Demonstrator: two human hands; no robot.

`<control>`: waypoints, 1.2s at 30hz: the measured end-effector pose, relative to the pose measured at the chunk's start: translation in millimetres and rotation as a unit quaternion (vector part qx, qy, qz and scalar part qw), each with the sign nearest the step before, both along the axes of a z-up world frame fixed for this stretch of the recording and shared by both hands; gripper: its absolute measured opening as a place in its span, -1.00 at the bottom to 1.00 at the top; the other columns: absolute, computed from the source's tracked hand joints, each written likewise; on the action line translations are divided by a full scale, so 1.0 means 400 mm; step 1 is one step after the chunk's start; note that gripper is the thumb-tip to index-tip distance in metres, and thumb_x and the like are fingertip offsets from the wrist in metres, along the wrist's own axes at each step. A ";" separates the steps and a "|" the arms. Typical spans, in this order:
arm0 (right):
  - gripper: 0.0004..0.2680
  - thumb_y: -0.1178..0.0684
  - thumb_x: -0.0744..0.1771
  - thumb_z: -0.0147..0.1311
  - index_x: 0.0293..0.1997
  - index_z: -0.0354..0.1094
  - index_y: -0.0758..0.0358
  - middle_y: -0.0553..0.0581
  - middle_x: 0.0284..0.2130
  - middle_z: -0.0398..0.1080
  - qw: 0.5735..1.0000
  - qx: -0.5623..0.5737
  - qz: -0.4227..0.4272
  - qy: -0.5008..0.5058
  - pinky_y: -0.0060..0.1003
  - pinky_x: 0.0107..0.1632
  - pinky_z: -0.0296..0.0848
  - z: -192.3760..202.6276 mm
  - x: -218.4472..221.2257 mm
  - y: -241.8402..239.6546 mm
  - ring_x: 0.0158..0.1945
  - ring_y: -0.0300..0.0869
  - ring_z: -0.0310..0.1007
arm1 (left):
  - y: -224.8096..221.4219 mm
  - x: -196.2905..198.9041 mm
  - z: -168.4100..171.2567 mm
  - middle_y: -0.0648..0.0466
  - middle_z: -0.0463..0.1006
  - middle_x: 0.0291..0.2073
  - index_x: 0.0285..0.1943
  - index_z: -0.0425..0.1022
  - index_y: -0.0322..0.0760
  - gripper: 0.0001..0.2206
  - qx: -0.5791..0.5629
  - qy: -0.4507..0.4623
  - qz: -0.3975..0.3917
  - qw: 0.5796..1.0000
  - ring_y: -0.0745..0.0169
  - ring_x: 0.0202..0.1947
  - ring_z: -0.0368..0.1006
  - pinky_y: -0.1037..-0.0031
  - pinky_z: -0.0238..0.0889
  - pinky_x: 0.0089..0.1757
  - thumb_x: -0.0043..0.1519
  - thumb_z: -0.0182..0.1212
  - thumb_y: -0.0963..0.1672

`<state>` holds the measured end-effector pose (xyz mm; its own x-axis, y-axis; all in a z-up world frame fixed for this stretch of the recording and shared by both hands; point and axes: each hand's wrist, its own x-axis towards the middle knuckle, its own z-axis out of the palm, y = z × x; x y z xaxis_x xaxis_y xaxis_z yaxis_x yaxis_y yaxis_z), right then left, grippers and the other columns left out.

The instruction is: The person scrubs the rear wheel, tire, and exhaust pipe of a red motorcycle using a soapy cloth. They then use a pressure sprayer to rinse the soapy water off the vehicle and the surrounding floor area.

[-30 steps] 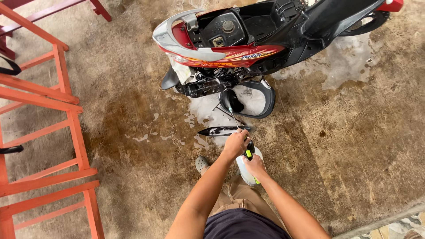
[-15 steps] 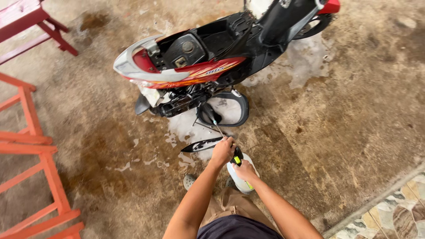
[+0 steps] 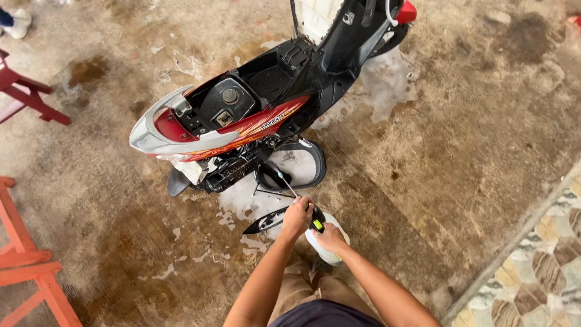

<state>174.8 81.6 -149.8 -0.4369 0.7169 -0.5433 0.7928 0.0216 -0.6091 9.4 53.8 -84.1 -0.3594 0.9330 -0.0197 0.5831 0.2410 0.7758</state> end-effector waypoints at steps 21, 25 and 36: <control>-0.69 -0.19 0.25 0.18 -0.10 0.52 0.21 0.36 -0.24 0.57 0.993 -0.014 0.114 0.035 0.01 0.01 0.52 0.005 -0.107 0.112 -0.08 0.18 0.58 | 0.042 -0.087 0.002 -0.19 0.51 -0.26 -0.27 0.49 -0.31 -0.78 -0.009 0.047 0.114 0.992 -0.30 -0.28 0.49 0.03 0.36 -0.25 0.24 0.27 -0.05; -0.69 -0.20 0.27 0.20 -0.08 0.51 0.20 0.39 -0.17 0.54 0.985 0.016 0.168 0.035 0.04 0.08 0.45 -0.002 -0.058 0.168 -0.01 0.22 0.51 | 0.086 -0.050 0.087 -0.20 0.49 -0.27 -0.30 0.49 -0.32 -0.76 -0.007 0.066 0.140 0.988 -0.30 -0.34 0.49 0.02 0.36 -0.29 0.29 0.22 -0.05; -0.73 -0.13 0.27 0.19 -0.11 0.55 0.23 0.34 -0.24 0.58 0.993 -0.032 0.109 0.034 -0.01 -0.05 0.49 0.031 -0.102 0.259 -0.10 0.14 0.59 | 0.213 -0.099 0.179 -0.19 0.49 -0.33 -0.34 0.49 -0.33 -0.74 0.067 0.106 0.223 0.967 -0.32 -0.36 0.49 0.01 0.35 -0.30 0.31 0.17 -0.05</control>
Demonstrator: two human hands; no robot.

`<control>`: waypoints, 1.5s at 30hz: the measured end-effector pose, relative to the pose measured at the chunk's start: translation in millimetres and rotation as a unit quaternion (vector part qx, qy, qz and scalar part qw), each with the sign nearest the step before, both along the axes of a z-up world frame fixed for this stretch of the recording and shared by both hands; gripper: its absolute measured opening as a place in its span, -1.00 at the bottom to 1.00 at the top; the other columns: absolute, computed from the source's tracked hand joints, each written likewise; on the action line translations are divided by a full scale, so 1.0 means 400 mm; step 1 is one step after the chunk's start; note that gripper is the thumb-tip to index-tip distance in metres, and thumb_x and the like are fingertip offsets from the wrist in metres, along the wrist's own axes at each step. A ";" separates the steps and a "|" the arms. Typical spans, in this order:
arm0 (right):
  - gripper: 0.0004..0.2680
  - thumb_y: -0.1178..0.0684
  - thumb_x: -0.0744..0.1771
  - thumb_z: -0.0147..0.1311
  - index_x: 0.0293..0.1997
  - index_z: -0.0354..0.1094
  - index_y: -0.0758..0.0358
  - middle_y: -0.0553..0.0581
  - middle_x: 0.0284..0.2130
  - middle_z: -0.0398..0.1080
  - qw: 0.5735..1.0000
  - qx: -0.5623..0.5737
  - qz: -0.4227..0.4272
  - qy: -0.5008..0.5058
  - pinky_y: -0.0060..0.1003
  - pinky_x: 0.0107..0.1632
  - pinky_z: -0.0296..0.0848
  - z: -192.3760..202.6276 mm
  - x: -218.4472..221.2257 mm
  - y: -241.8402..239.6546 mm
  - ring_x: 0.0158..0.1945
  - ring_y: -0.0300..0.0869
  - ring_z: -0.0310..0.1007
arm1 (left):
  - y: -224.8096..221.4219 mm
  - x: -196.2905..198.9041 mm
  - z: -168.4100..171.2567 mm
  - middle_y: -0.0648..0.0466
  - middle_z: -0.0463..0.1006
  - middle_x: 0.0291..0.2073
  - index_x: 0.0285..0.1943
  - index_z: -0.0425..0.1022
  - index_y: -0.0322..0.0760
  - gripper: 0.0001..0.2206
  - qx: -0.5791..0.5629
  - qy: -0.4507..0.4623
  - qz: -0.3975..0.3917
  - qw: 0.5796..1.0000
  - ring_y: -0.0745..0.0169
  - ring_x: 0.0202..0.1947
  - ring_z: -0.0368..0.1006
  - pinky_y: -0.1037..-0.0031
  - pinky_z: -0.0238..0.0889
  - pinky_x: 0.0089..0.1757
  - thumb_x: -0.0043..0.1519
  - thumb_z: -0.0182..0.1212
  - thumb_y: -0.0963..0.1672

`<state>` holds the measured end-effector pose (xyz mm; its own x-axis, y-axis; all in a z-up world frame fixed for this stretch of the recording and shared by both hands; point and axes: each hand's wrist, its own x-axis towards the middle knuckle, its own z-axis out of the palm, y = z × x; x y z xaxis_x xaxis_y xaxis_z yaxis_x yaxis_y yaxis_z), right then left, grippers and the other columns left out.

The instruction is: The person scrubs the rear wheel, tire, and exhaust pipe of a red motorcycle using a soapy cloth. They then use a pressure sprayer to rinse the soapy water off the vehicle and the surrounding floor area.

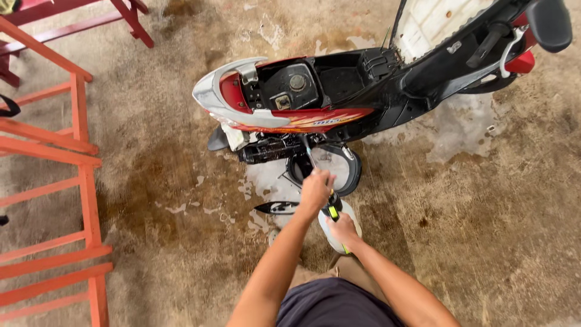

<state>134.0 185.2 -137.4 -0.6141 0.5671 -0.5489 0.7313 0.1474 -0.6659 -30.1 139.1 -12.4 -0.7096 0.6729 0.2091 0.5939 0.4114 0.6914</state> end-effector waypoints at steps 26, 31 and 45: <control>-0.81 -0.06 0.31 0.16 -0.29 0.49 0.29 0.11 -0.65 0.41 0.984 -0.154 -0.094 0.010 -0.19 -0.60 0.29 0.076 0.014 -0.040 -0.69 -0.16 0.34 | 0.009 0.052 -0.183 -0.21 0.50 -0.28 -0.29 0.48 -0.30 -0.77 -0.111 -0.054 -0.091 0.988 -0.30 -0.27 0.48 0.02 0.34 -0.23 0.28 0.23 -0.04; -0.80 -0.06 0.31 0.16 -0.28 0.48 0.31 0.13 -0.62 0.45 0.982 -0.148 -0.114 -0.020 -0.18 -0.59 0.36 0.029 0.022 -0.037 -0.66 -0.14 0.40 | -0.004 0.071 -0.180 -0.21 0.47 -0.15 -0.14 0.48 -0.25 -0.83 -0.137 -0.074 -0.101 0.983 -0.27 -0.21 0.50 0.06 0.36 -0.17 0.27 0.24 -0.07; -0.79 -0.08 0.29 0.19 -0.31 0.49 0.29 0.10 -0.57 0.48 0.984 -0.132 -0.113 -0.026 -0.18 -0.58 0.38 0.003 0.010 0.014 -0.62 -0.16 0.43 | -0.003 0.079 -0.134 -0.16 0.49 -0.05 0.21 0.44 -0.16 -0.71 -0.125 -0.050 -0.107 0.985 -0.24 -0.08 0.48 0.12 0.37 -0.09 0.31 0.14 -0.11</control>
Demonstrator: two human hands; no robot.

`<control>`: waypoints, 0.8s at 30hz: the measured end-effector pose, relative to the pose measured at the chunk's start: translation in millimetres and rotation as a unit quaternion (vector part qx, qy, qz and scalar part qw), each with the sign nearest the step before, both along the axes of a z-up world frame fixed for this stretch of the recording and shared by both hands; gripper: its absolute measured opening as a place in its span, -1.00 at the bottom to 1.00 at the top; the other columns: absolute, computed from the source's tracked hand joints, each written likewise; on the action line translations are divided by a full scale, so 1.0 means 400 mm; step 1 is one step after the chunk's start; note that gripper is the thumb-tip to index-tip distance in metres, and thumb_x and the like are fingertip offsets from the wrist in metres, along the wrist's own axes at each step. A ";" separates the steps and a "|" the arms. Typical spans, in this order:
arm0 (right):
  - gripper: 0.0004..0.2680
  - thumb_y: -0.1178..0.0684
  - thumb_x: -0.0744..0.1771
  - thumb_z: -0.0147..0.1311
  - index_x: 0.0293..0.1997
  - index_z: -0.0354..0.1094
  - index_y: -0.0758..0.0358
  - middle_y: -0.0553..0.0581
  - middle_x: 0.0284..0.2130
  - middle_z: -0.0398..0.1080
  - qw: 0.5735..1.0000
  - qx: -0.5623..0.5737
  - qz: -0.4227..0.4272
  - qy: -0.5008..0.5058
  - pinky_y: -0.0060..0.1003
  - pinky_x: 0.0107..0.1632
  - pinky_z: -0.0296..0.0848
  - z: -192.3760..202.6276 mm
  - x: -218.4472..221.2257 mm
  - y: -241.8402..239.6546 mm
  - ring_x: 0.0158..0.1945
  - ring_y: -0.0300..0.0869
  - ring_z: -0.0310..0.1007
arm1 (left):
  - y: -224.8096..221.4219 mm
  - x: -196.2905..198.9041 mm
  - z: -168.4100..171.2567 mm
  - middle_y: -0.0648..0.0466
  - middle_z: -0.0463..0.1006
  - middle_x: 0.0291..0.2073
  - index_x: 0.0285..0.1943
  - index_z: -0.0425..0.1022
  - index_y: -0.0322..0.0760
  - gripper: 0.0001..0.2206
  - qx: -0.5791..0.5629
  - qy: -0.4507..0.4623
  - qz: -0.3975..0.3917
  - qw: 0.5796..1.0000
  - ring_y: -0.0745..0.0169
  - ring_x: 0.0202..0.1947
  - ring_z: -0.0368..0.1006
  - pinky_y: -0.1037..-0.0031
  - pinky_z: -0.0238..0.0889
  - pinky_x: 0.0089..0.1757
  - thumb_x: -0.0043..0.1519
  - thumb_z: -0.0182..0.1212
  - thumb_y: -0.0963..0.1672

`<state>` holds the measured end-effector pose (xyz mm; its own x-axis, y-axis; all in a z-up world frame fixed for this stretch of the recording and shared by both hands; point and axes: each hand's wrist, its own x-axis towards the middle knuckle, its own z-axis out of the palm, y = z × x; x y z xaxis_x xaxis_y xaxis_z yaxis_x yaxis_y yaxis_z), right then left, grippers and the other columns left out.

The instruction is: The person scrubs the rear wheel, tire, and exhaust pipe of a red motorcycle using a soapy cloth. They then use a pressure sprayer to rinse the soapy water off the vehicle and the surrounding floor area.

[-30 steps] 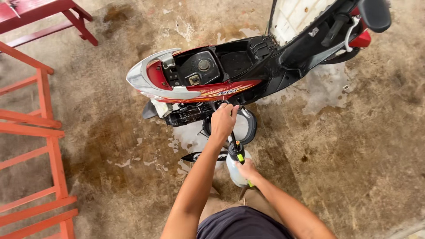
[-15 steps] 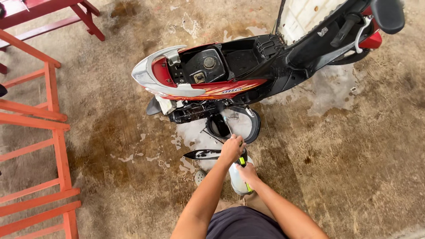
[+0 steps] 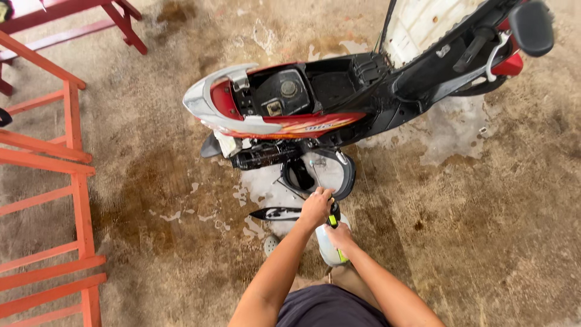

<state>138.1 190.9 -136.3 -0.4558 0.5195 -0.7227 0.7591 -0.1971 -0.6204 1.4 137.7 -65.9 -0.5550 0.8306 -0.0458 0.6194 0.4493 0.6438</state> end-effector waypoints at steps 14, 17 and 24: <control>-0.80 -0.07 0.29 0.19 -0.28 0.47 0.28 0.13 -0.57 0.48 0.999 -0.006 0.051 -0.012 -0.20 -0.57 0.38 0.046 -0.028 -0.002 -0.63 -0.15 0.41 | -0.030 -0.034 0.017 -0.12 0.51 -0.05 0.23 0.43 -0.13 -0.69 -0.050 -0.007 0.019 0.999 -0.20 -0.06 0.50 0.13 0.37 -0.08 0.30 0.17 -0.09; -0.80 -0.07 0.30 0.18 -0.28 0.47 0.28 0.11 -0.57 0.47 0.997 -0.004 0.073 -0.021 -0.21 -0.56 0.39 0.052 -0.027 -0.001 -0.63 -0.16 0.41 | -0.037 -0.032 0.023 -0.11 0.51 -0.04 0.22 0.43 -0.12 -0.69 -0.055 -0.007 0.027 0.998 -0.19 -0.06 0.50 0.13 0.38 -0.08 0.30 0.17 -0.08; -0.80 -0.08 0.31 0.15 -0.29 0.47 0.27 0.11 -0.60 0.45 0.994 -0.009 0.111 -0.013 -0.22 -0.56 0.37 0.056 -0.024 0.018 -0.65 -0.17 0.39 | -0.034 -0.022 0.027 -0.10 0.51 -0.02 0.25 0.41 -0.09 -0.69 -0.076 -0.005 0.048 0.996 -0.17 -0.06 0.50 0.13 0.38 -0.09 0.32 0.15 -0.07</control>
<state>128.5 198.2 -113.9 -0.5394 0.3951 -0.7436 0.8005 -0.0332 -0.5984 -7.3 124.2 -55.3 -0.6310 0.7562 -0.1734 0.5618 0.5995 0.5700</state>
